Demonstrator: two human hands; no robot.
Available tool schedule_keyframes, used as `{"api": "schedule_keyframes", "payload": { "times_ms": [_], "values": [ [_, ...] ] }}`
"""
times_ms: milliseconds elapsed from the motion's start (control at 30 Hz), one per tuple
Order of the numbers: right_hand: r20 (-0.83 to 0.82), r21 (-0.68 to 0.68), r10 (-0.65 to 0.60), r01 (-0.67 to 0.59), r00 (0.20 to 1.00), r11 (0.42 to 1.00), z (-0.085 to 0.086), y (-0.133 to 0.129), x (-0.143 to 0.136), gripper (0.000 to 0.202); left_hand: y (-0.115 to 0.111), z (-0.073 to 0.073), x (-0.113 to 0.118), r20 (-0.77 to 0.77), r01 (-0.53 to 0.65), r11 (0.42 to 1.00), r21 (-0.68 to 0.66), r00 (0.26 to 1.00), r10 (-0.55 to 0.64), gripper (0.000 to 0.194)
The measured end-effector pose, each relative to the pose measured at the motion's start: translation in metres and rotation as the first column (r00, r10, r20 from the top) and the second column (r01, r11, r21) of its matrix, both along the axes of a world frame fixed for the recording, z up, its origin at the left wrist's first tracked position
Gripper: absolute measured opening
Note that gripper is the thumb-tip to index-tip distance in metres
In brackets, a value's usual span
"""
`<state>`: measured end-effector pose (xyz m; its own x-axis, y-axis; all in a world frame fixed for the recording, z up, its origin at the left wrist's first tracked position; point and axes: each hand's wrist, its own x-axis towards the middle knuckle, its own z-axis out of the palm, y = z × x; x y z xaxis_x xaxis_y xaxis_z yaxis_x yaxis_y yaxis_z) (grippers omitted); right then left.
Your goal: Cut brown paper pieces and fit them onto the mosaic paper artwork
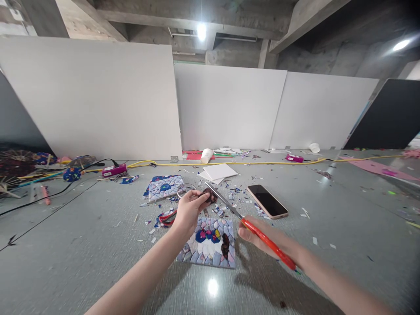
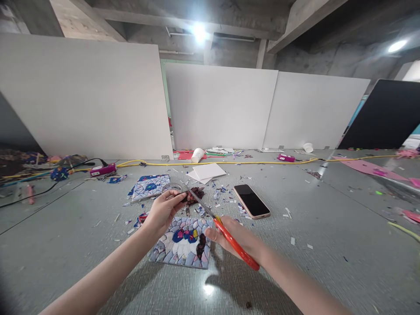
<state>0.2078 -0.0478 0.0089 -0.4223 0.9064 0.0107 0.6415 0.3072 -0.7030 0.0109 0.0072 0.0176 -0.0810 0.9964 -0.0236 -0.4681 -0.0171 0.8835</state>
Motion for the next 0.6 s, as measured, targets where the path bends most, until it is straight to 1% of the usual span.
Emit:
{"api": "schedule_keyframes", "payload": {
  "times_ms": [167,267,433,600],
  "values": [
    [-0.032,0.016,0.008,-0.007,0.999,1.000,-0.0041,-0.0011,-0.0017,0.038,-0.0031,0.0007,0.0041,0.067,-0.006,0.999,-0.043,0.998,0.009,0.023],
    [-0.039,0.021,-0.013,0.013,0.999,1.000,-0.0037,-0.0024,-0.0030,0.038,-0.0044,0.0007,0.0060,0.088,0.011,0.999,-0.050,0.996,-0.007,0.023],
    [-0.058,0.025,0.000,0.001,0.998,1.000,-0.0010,-0.0034,-0.0047,0.039,-0.0052,0.0004,0.0059,0.078,0.033,0.999,-0.044,0.997,-0.029,0.023],
    [-0.017,0.037,0.015,-0.015,1.000,0.999,0.0015,-0.0021,-0.0071,0.044,-0.0057,0.0015,0.0054,0.080,0.031,0.998,-0.053,0.996,-0.026,0.021]
  ]
}}
